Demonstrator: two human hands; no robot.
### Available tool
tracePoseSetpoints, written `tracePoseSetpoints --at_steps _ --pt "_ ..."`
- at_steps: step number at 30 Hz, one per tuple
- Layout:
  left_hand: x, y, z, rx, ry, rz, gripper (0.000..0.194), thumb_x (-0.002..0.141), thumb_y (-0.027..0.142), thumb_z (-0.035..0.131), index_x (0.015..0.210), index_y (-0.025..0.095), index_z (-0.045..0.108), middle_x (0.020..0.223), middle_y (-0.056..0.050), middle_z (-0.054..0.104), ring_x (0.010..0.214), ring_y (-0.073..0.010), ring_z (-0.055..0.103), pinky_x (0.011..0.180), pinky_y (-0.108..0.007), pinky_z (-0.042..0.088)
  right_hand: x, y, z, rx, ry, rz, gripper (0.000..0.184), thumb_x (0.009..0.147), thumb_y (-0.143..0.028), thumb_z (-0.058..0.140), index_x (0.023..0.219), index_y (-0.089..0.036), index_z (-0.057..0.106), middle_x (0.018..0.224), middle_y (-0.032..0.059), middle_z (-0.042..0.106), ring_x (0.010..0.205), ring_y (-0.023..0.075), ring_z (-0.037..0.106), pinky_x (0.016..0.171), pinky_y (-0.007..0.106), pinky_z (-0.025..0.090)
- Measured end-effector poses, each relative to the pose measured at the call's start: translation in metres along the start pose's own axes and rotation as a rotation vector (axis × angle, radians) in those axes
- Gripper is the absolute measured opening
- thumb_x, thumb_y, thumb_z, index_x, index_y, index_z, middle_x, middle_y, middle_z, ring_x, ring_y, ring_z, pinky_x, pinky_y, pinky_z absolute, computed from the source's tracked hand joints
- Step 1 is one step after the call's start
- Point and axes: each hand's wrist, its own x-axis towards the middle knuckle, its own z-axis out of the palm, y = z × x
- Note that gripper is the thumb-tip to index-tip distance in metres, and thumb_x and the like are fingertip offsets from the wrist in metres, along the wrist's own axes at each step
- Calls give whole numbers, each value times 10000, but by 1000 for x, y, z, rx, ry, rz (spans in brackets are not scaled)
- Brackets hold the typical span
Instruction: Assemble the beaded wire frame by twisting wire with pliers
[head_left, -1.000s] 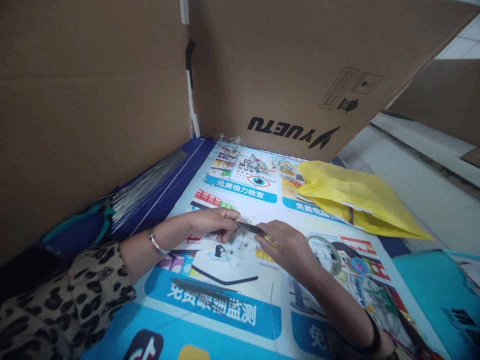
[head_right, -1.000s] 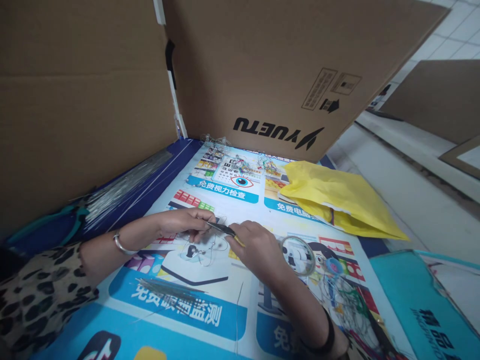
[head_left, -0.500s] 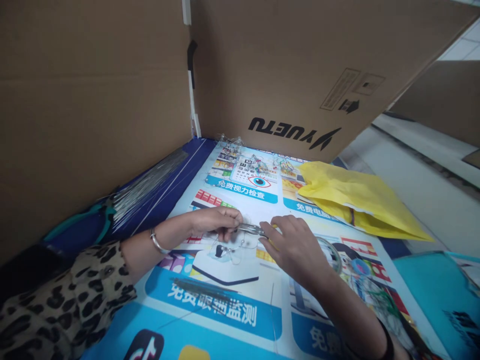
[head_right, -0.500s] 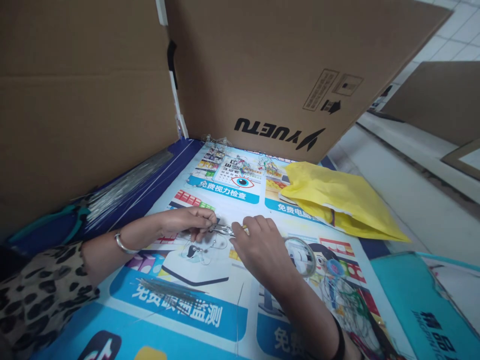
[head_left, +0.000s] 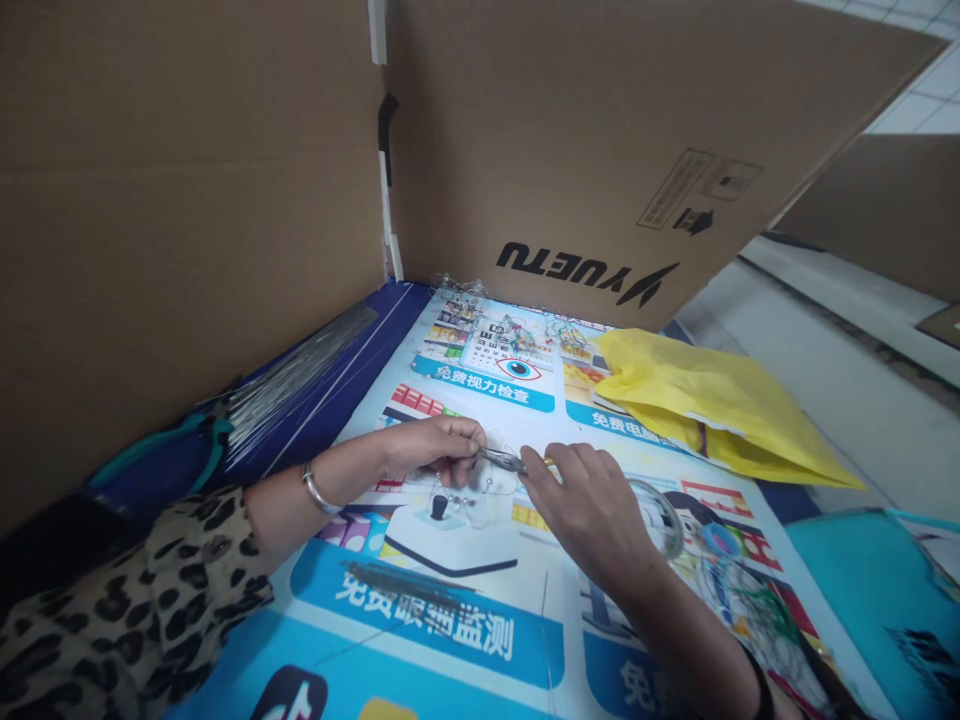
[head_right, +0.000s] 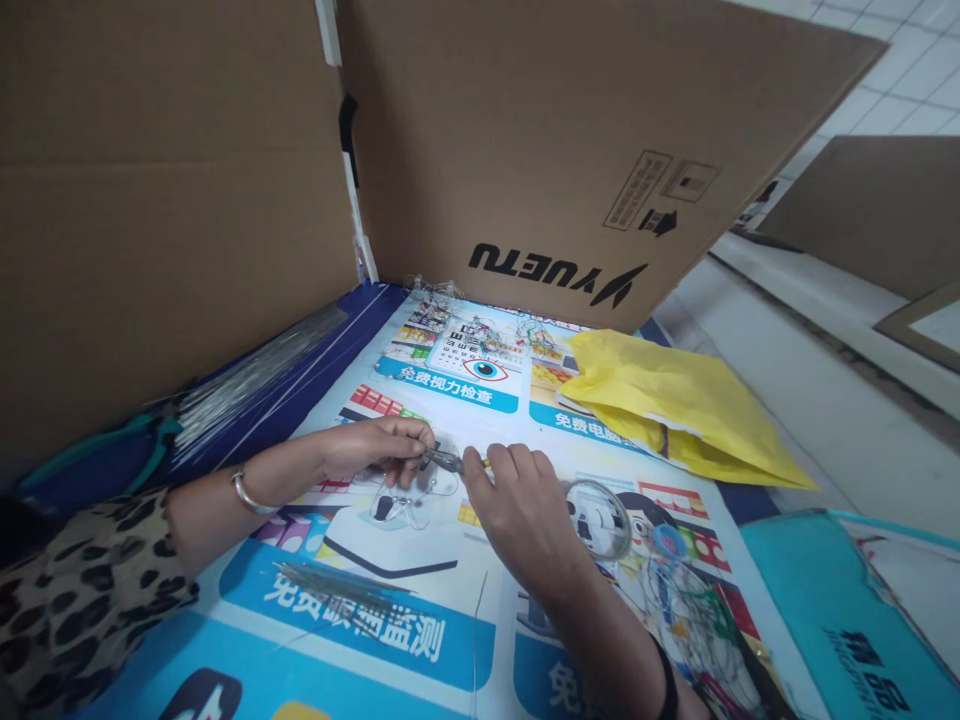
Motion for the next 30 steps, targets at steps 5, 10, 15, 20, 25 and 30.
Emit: tracePoseSetpoints --at_steps 5,10,15,20,25,30 --pt "0 1 1 -4 8 -7 239 780 368 577 837 144 514 601 -3 586 535 -104 550 465 -185 384 0 1 2 47 19 18 238 855 -199 504 1076 -178 591 869 82 616 771 203 505 671 342 348" --pt "0 0 1 -23 -28 43 175 765 295 591 791 132 530 510 48 483 418 -46 400 414 -162 268 0 4 8 308 71 105 217 878 -286 498 1012 -174 627 849 58 655 786 168 578 690 284 418" --pt "0 1 3 18 -35 32 154 758 263 594 748 120 541 527 54 453 389 -26 336 388 -169 206 4 7 3 369 56 136 223 866 -305 506 999 -197 648 855 50 681 805 162 618 687 270 462" --pt "1 -2 1 68 -91 33 193 807 323 556 786 136 513 557 38 489 452 -57 424 455 -184 325 8 8 4 412 43 182 217 866 -322 501 968 -216 661 845 38 695 799 161 630 689 268 475" --pt "1 -6 -5 42 -152 75 170 841 304 510 780 149 477 544 31 483 483 -73 426 462 -194 302 13 9 12 519 -2 218 201 853 -327 529 977 -233 656 884 29 697 799 156 632 700 251 470" --pt "1 -7 -3 -62 -186 86 184 849 307 496 762 150 454 539 24 474 505 -85 420 482 -209 299 23 13 6 602 -78 220 171 843 -319 543 954 -254 656 890 14 689 811 156 625 720 262 474"
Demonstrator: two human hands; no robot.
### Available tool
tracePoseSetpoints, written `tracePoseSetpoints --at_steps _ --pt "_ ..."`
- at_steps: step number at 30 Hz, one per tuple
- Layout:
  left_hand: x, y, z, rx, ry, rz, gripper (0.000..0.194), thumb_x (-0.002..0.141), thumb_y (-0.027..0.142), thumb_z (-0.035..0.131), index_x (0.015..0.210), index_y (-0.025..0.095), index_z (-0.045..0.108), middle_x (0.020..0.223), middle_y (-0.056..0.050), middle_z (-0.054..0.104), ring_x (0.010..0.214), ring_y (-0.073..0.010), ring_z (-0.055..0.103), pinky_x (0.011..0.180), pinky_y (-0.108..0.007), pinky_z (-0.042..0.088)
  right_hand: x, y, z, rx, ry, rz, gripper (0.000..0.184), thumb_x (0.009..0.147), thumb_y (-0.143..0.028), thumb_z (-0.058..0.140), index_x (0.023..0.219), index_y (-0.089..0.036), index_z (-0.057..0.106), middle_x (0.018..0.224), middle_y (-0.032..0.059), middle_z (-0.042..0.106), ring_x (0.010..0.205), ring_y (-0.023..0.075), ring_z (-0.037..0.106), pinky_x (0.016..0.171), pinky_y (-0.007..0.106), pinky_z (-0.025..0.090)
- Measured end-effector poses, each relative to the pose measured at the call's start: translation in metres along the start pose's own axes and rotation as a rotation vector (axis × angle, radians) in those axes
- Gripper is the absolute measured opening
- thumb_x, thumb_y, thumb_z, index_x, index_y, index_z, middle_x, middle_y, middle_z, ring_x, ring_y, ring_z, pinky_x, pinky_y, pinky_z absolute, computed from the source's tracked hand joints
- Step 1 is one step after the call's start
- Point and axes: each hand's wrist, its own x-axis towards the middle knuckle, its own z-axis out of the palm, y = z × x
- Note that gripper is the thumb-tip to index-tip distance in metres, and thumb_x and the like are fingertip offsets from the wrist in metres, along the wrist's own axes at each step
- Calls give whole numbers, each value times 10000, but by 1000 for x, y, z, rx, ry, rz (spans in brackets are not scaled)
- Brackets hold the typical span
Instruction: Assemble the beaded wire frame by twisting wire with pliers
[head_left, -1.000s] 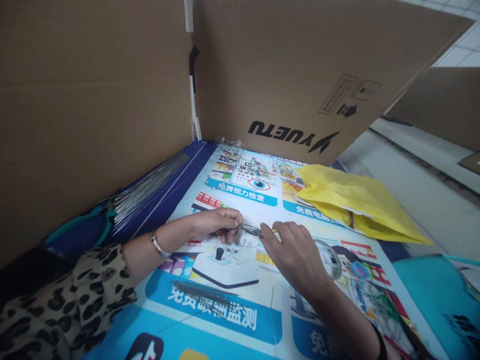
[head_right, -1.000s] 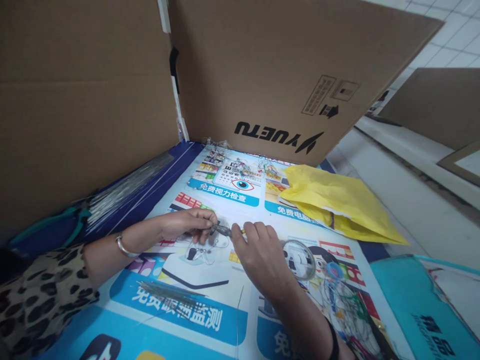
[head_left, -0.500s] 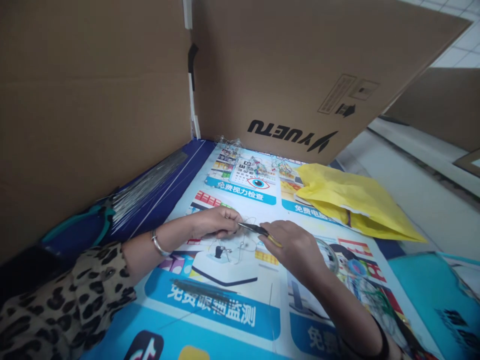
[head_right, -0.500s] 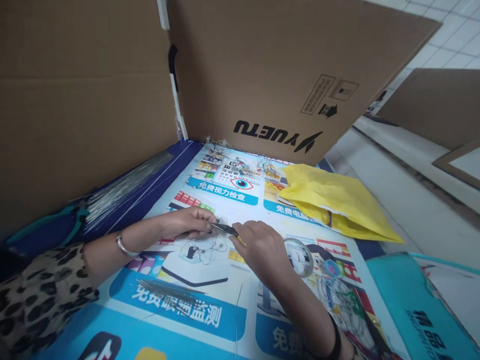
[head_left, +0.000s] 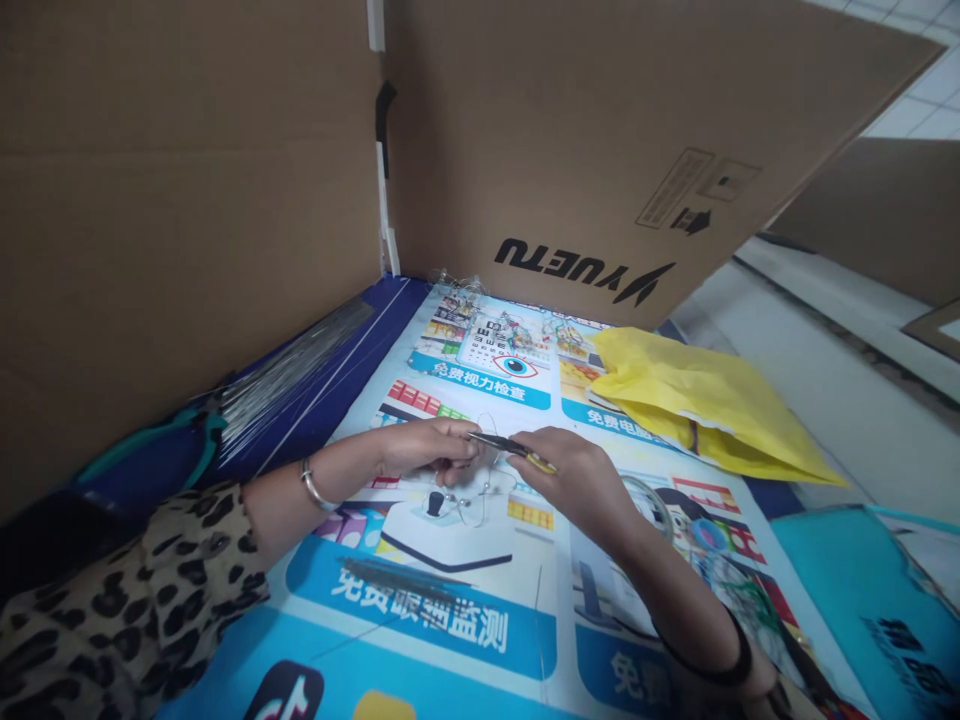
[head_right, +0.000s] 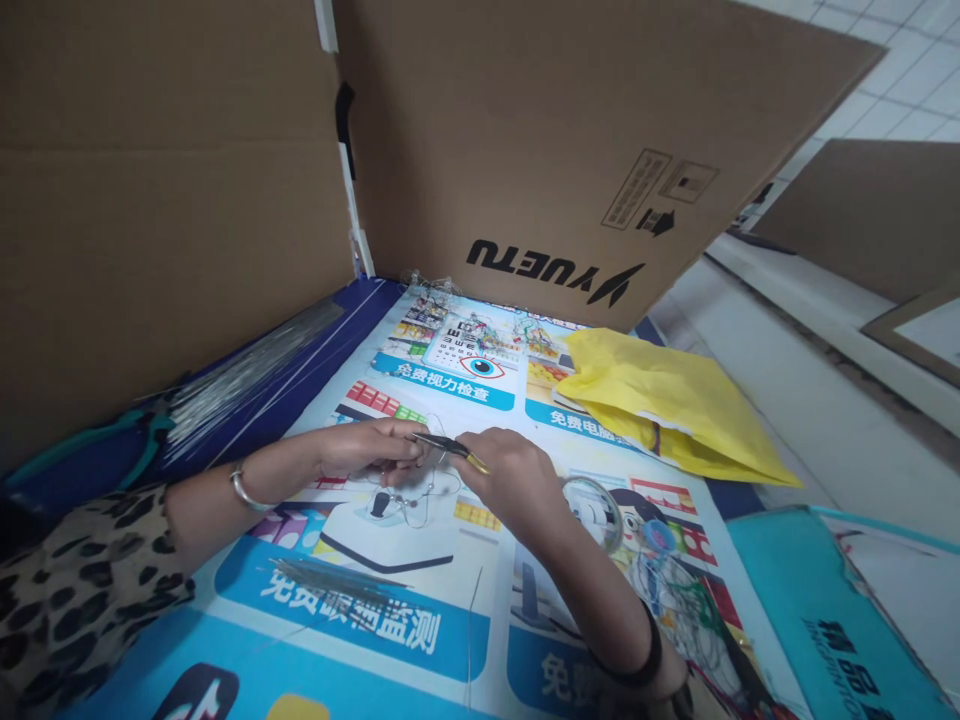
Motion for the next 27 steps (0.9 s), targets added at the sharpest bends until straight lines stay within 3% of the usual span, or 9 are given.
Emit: tracePoseSetpoints --at_steps 7,14,21,27 --pt "0 -1 3 -43 36 10 184 832 311 532 774 153 458 563 24 486 508 -87 444 479 -203 320 -2 5 -18 -7 7 -36 227 822 -339 564 993 -214 645 933 48 678 854 184 607 774 323 472" --pt "-1 -1 6 -50 3 82 214 873 304 477 741 136 470 579 15 483 530 -84 439 531 -211 335 -8 -3 -27 -217 -15 -124 227 822 -330 566 978 -192 656 939 88 659 880 224 582 776 366 431" --pt "3 -7 3 -57 100 42 194 831 319 543 780 138 496 602 23 491 518 -83 472 496 -200 356 -9 -15 -28 -405 -27 -136 218 851 -316 526 976 -190 652 893 91 643 844 232 552 721 351 376" --pt "5 -7 4 -5 125 17 209 820 338 547 800 133 512 582 17 513 502 -87 487 461 -194 363 -9 -18 -25 -440 -33 -122 198 843 -288 528 961 -189 652 857 81 633 813 220 534 694 331 343"
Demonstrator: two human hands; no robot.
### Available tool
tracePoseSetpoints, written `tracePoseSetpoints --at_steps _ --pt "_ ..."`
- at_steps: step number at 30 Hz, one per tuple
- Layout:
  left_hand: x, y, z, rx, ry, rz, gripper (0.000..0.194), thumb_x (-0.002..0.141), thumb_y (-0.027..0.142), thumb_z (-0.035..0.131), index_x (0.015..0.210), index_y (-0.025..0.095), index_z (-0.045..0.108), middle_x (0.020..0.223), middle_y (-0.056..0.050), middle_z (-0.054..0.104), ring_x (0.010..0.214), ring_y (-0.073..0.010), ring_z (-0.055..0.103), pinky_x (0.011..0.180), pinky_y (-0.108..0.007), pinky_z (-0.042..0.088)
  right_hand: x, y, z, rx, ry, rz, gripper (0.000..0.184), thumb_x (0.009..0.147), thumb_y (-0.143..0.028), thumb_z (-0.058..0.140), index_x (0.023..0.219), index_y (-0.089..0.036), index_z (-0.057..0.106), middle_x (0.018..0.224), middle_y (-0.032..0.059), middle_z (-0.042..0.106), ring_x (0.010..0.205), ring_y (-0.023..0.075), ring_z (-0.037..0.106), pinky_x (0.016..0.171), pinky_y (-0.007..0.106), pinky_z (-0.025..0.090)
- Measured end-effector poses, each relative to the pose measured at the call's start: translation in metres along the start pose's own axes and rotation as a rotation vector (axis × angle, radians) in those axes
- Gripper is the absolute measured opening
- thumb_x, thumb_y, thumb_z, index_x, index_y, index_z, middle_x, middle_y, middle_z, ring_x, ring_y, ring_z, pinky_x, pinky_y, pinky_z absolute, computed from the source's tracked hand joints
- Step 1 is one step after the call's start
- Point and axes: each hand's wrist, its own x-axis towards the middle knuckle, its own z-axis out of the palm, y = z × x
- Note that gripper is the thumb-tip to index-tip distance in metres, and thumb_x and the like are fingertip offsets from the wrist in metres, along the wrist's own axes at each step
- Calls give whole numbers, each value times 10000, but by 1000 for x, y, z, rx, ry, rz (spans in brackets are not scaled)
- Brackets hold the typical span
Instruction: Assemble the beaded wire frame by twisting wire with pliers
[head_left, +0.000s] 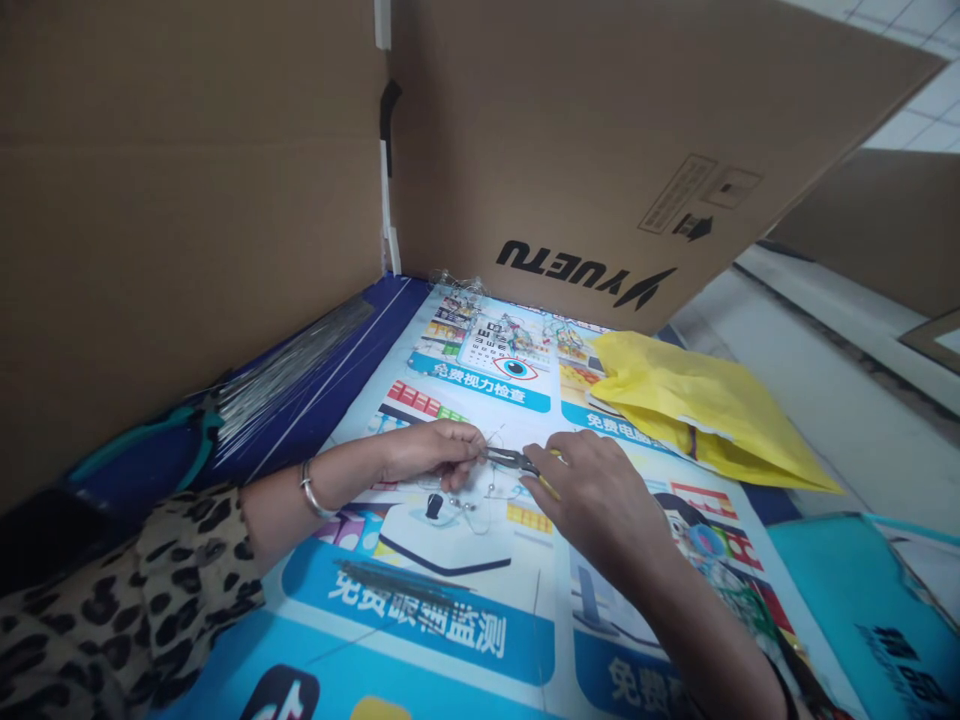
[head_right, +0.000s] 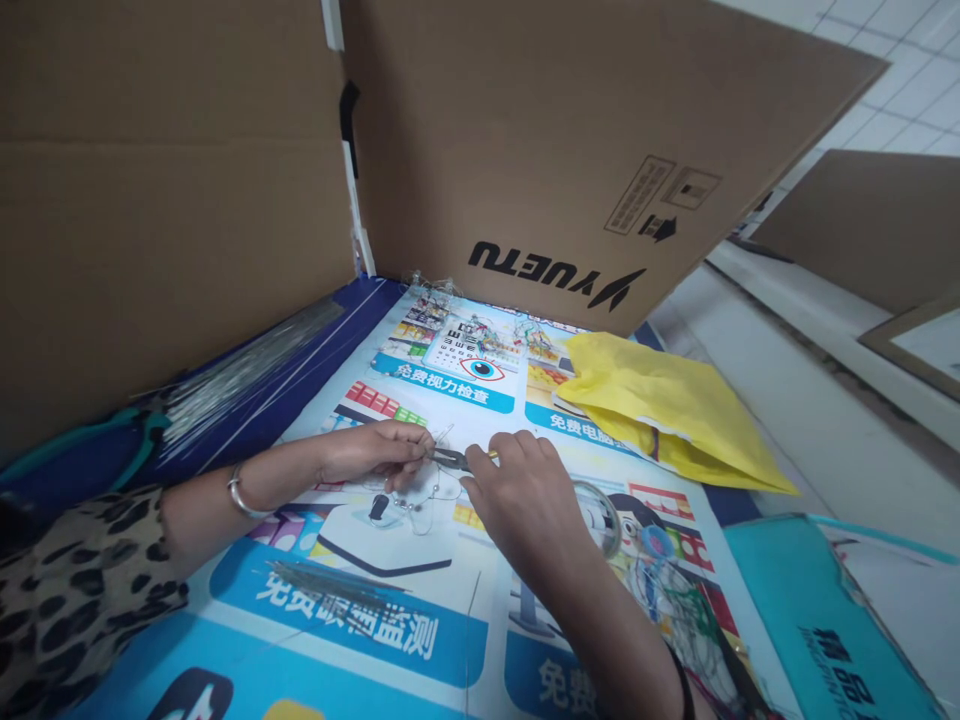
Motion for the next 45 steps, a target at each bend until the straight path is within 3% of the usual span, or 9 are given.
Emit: tracePoseSetpoints --at_steps 19,32,39,45 --pt "-2 6 0 -23 -96 -65 276 771 379 590 706 128 496 552 17 510 488 -90 503 477 -207 402 -2 4 9 28 5 -100 190 855 -307 528 972 -211 643 842 69 608 792 203 482 687 322 299" --pt "-3 8 4 142 -73 -98 241 843 335 498 728 125 512 571 24 498 479 -77 511 489 -204 430 -4 4 10 32 -7 -111 198 876 -291 481 848 -188 648 708 35 576 684 149 465 628 291 283" --pt "-3 5 3 125 -83 -102 255 839 373 508 755 132 508 580 25 497 476 -78 504 489 -212 438 -7 5 9 61 -74 -91 205 885 -289 462 827 -193 634 694 23 592 669 138 498 580 273 265" --pt "-4 6 6 227 -68 -94 273 873 382 443 753 141 486 621 9 506 515 -89 508 512 -221 448 -9 6 14 107 -219 22 194 880 -349 478 832 -229 623 704 -4 619 641 120 542 519 263 204"
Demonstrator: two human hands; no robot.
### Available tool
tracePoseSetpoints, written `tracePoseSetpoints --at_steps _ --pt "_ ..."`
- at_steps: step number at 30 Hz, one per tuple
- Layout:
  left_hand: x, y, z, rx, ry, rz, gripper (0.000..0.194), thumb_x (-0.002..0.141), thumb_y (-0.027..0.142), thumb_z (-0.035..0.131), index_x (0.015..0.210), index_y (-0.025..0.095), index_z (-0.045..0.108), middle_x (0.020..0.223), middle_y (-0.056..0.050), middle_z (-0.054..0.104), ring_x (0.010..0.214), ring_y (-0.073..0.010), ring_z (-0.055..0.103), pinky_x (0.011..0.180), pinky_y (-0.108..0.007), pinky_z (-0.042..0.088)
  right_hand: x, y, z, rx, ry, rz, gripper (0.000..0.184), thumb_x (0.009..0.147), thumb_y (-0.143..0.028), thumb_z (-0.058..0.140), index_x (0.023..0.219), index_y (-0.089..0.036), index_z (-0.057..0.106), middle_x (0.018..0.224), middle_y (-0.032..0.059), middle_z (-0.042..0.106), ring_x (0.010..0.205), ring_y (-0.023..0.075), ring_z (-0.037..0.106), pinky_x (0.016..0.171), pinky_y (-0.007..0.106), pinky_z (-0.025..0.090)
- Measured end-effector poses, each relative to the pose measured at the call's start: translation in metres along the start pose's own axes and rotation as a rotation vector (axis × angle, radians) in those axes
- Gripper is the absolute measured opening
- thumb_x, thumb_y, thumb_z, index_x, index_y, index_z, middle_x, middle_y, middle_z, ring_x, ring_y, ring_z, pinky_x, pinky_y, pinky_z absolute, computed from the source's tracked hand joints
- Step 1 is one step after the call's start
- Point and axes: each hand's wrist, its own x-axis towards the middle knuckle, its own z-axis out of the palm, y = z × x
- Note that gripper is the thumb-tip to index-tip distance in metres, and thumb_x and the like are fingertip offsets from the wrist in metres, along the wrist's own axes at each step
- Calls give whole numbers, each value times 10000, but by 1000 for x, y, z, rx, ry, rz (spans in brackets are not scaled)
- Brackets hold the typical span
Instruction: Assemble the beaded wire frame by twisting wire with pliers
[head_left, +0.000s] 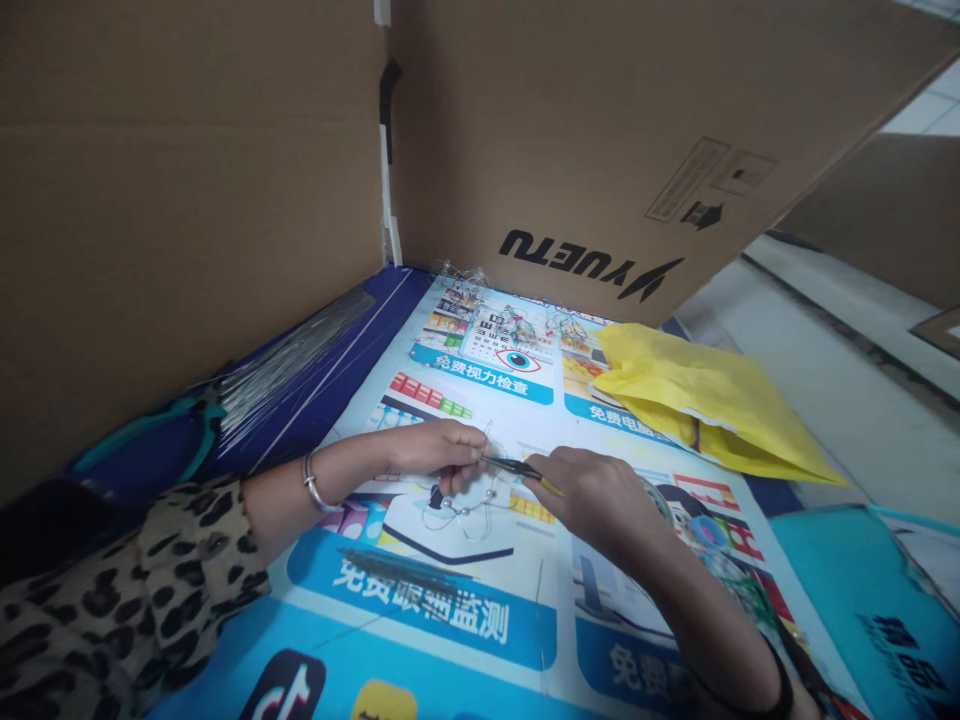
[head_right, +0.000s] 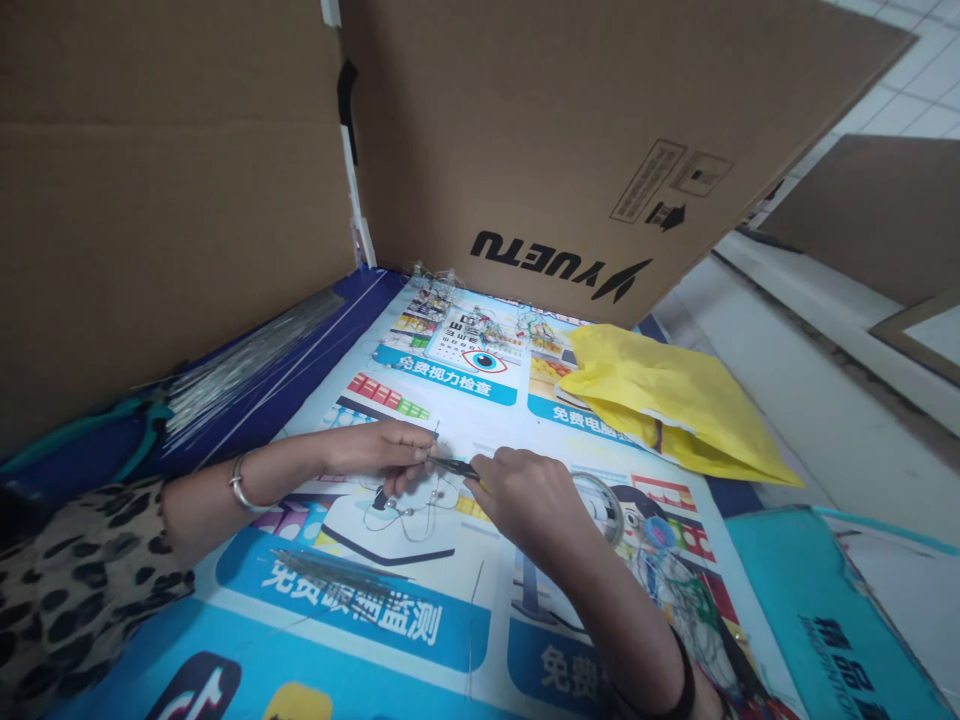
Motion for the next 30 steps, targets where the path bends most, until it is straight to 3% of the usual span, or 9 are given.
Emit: tracePoseSetpoints --at_steps 5,9,14,18,24,30 --pt "-1 8 1 171 94 -10 210 875 318 399 810 142 494 678 0 524 550 -93 499 509 -208 421 1 0 4 -28 14 38 224 892 -366 454 823 -230 619 699 -6 613 624 119 535 509 262 172" --pt "0 11 -3 404 203 72 148 832 269 466 817 142 540 673 19 517 592 -87 462 550 -192 372 1 -4 4 -72 90 -7 239 899 -353 443 814 -209 614 694 10 600 610 117 508 507 275 163" --pt "5 7 -3 509 465 167 211 782 352 566 802 146 608 755 -14 592 704 -124 517 639 -214 386 0 -11 1 -124 135 -50 185 875 -288 489 767 -193 605 667 22 585 597 134 491 517 290 180" --pt "9 4 1 548 625 225 177 732 319 627 703 145 615 723 -14 588 679 -124 519 623 -216 380 -1 -17 2 -147 166 -65 154 859 -237 498 753 -188 598 657 28 575 593 139 480 522 299 188" --pt "8 4 3 389 604 155 188 736 309 606 667 134 604 584 28 526 533 -81 436 515 -194 322 0 -18 4 -151 162 -66 162 869 -243 485 764 -197 599 676 35 575 624 156 479 543 296 213" --pt "9 1 -4 333 539 139 172 739 297 589 700 130 595 585 30 502 539 -80 422 514 -191 321 4 -10 10 -95 152 -51 222 889 -331 463 804 -208 627 708 33 591 668 154 499 583 277 259"
